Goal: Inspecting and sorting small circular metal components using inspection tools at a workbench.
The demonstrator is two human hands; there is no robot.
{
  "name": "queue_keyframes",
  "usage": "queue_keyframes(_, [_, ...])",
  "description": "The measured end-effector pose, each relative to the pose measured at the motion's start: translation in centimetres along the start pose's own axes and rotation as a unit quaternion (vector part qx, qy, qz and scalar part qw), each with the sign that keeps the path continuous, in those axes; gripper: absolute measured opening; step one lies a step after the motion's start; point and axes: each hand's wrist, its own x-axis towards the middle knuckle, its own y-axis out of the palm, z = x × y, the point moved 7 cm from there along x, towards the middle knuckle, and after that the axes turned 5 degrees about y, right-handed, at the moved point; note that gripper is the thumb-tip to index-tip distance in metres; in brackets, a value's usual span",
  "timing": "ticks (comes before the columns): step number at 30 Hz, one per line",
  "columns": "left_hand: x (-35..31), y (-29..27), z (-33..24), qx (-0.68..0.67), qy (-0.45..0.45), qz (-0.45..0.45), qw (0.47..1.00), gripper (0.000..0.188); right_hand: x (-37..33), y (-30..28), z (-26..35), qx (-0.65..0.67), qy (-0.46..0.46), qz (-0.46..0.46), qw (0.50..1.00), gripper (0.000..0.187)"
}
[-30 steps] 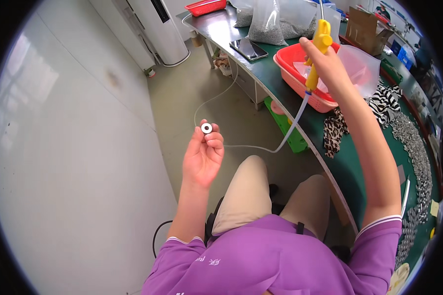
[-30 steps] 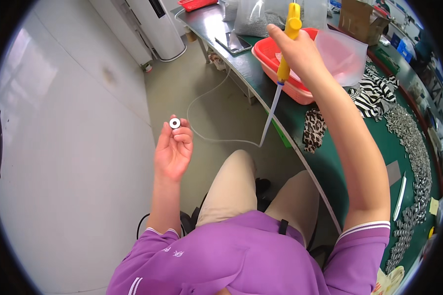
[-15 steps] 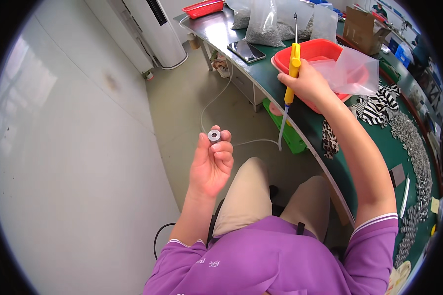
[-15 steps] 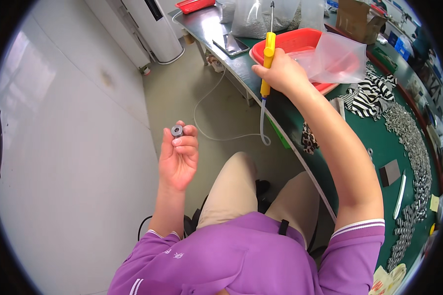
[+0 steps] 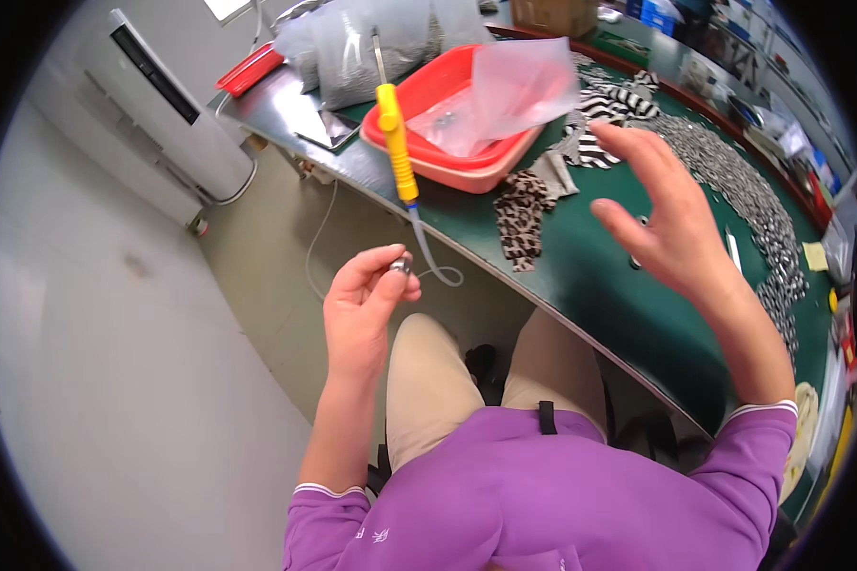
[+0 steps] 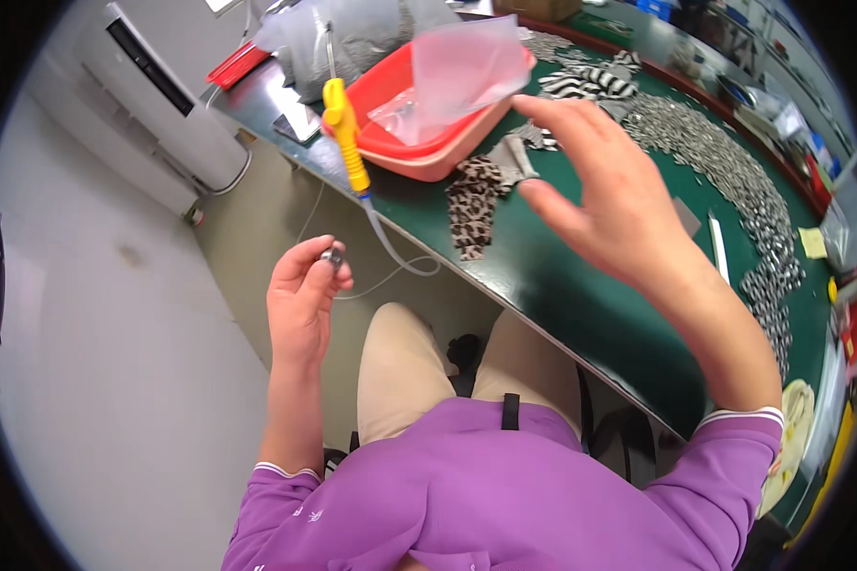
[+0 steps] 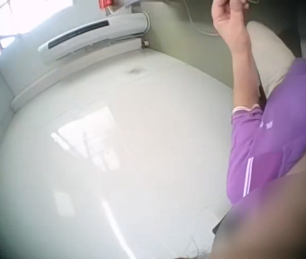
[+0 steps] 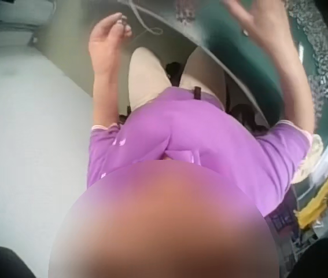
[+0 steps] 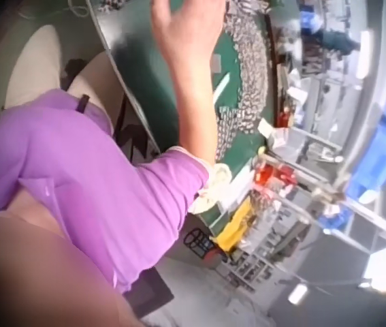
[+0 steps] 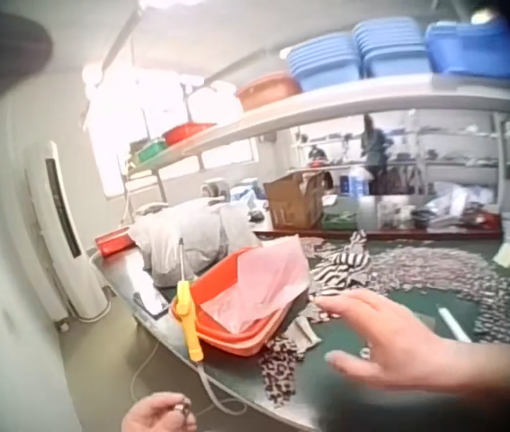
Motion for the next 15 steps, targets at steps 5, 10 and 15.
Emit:
queue_keyframes(5, [5.3, 8.1, 2.3, 0.368, 0.155, 0.132, 0.907, 0.029, -6.3, -4.5, -3.4, 0.023, 0.135, 0.002, 0.991, 0.057])
queue_keyframes(10, [7.6, 11.1, 8.0, 0.499, 0.195, 0.200, 0.820, 0.017, -10.5, -1.5, -4.9, 0.040, 0.130, 0.074, 0.988, 0.054])
queue_keyframes(15, [6.6, 11.7, 7.3, 0.476, 0.216, 0.253, 0.814, 0.012, -9.8, 1.5, -4.3, 0.051, 0.090, 0.151, 0.983, 0.054])
